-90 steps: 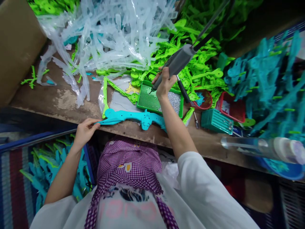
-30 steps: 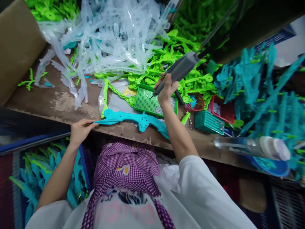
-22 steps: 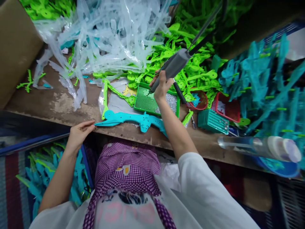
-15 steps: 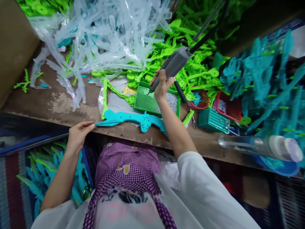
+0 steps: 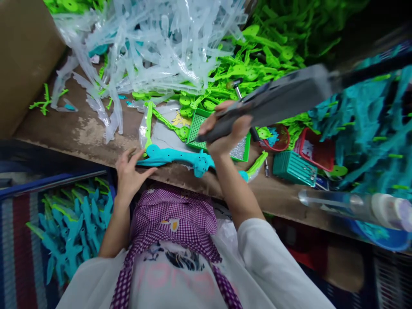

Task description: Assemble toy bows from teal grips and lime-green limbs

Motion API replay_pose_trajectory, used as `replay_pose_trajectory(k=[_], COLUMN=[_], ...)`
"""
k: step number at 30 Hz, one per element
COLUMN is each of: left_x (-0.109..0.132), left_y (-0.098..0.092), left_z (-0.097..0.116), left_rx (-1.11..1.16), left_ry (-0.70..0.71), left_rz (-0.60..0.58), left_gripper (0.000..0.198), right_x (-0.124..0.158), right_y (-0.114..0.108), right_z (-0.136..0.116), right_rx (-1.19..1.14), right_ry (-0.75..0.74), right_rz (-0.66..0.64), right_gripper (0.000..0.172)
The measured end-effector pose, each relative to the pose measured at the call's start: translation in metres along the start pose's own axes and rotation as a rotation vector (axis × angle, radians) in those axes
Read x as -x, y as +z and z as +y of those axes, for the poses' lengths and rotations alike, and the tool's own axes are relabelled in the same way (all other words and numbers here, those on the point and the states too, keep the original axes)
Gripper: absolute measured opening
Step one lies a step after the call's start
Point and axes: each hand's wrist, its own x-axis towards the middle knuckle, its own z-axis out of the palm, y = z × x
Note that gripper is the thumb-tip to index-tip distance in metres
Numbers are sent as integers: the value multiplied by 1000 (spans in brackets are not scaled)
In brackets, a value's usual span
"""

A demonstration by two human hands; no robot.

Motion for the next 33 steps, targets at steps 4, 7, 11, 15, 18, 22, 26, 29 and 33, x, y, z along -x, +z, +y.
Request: replay_pose_trajectory(k=[4, 7, 11, 15, 18, 22, 26, 29, 33], left_x=[-5, -6, -6, -6, -6, -6, -6, -7, -4], left_y=[18, 23, 24, 25, 27, 29, 28, 27, 22], left_z=[5, 5, 5, 4, 3, -1, -1, 1, 6], left_rx=[-44, -35, 0, 17, 23, 9, 11, 21, -42], left_ry=[66, 58, 37, 51, 55, 76, 84, 87, 62], left_rz=[-78, -91, -72, -60, -58, -51, -44, -58, -75], left_gripper=[61, 53, 48, 47, 47, 46, 46, 46, 48], right_x=[42, 51, 52, 54, 56, 64, 61, 28, -35], right_y=[27, 34, 34, 32, 32, 34, 34, 25, -5], right_z=[5, 13, 19, 30, 36, 40, 31, 21, 30], right_rx=[-106, -120, -111, -91, -85, -19, -7, -84, 131], right_ry=[206, 279, 274, 244, 237, 225, 185, 64, -51], right_rz=[-229, -235, -297, -355, -414, -441, -388, -160, 69], right_gripper=[63, 62, 59, 52, 48, 42, 42, 49, 50])
